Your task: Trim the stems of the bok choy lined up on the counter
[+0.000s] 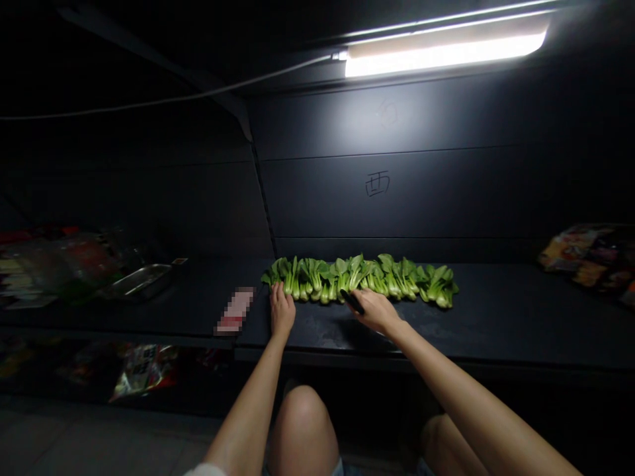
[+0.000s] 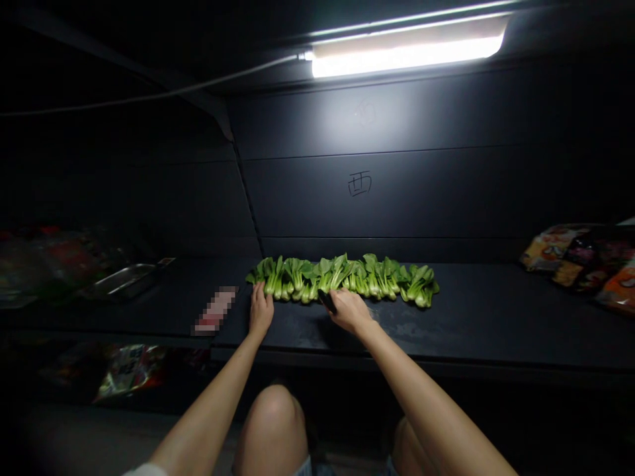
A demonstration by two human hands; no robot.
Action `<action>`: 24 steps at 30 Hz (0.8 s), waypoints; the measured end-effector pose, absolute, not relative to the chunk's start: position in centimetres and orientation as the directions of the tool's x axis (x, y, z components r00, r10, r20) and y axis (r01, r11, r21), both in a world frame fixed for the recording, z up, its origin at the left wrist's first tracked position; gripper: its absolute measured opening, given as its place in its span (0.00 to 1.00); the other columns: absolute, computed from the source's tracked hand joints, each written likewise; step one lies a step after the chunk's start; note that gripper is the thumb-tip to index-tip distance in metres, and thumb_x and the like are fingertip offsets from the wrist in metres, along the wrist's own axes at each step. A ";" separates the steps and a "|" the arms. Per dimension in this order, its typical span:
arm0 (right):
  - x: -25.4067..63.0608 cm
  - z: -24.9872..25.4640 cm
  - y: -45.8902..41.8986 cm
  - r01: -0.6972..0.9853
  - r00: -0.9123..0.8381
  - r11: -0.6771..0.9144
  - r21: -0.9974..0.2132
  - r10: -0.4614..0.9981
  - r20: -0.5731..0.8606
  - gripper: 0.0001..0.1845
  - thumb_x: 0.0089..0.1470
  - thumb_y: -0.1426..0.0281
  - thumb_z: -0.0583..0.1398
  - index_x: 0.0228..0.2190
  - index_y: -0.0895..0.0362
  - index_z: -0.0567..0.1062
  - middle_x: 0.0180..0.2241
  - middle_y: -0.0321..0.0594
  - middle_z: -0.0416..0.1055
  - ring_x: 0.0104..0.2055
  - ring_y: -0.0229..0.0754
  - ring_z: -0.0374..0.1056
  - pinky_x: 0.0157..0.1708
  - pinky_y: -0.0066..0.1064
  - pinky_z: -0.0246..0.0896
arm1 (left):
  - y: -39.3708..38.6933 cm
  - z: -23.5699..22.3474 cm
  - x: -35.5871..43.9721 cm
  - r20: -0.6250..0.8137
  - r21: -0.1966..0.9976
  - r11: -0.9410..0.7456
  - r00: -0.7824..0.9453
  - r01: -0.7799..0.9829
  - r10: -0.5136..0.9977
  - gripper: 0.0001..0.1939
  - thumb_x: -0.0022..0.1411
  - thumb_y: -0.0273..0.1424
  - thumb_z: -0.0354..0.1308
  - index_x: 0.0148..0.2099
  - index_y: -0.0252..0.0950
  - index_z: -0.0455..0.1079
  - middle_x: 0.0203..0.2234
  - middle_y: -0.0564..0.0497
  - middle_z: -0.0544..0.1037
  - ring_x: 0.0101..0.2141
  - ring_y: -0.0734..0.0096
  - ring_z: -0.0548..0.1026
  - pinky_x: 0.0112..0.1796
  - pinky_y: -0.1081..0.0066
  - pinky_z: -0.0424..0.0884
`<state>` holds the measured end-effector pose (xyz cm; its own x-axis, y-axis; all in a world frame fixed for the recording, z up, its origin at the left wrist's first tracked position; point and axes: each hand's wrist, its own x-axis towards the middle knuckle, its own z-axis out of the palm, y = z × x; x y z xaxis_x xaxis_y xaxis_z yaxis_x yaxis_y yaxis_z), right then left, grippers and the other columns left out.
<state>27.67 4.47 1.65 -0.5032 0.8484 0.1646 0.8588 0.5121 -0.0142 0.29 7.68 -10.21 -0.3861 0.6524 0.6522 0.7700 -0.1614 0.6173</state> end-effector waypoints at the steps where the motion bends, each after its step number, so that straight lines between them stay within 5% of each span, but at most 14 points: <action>1: 28.0 1.7 4.4 0.860 -0.503 0.511 -0.008 0.849 0.159 0.18 0.62 0.62 0.49 0.45 0.59 0.71 0.39 0.48 0.75 0.43 0.45 0.69 0.38 0.29 0.56 | 7.6 -10.2 0.3 0.656 0.611 -0.163 -0.381 0.775 0.651 0.23 0.63 0.29 0.44 0.60 0.32 0.58 0.59 0.36 0.63 0.64 0.58 0.54 0.61 0.54 0.54; 12: 30.9 1.6 4.1 0.862 -0.501 0.508 0.003 0.849 0.172 0.16 0.61 0.64 0.51 0.44 0.59 0.71 0.41 0.48 0.75 0.47 0.46 0.67 0.41 0.30 0.56 | 7.0 -9.1 1.0 0.698 0.527 -0.211 -0.276 0.823 0.661 0.24 0.63 0.30 0.44 0.62 0.33 0.57 0.61 0.37 0.61 0.64 0.58 0.53 0.62 0.51 0.51; 24: 33.5 1.9 3.8 0.904 -0.423 0.427 0.008 0.893 0.153 0.15 0.60 0.66 0.51 0.44 0.59 0.71 0.40 0.47 0.74 0.45 0.45 0.68 0.40 0.29 0.56 | 6.6 -6.6 9.5 0.663 0.297 -0.399 0.114 0.867 0.740 0.25 0.65 0.28 0.43 0.64 0.35 0.54 0.63 0.40 0.58 0.65 0.61 0.50 0.62 0.50 0.48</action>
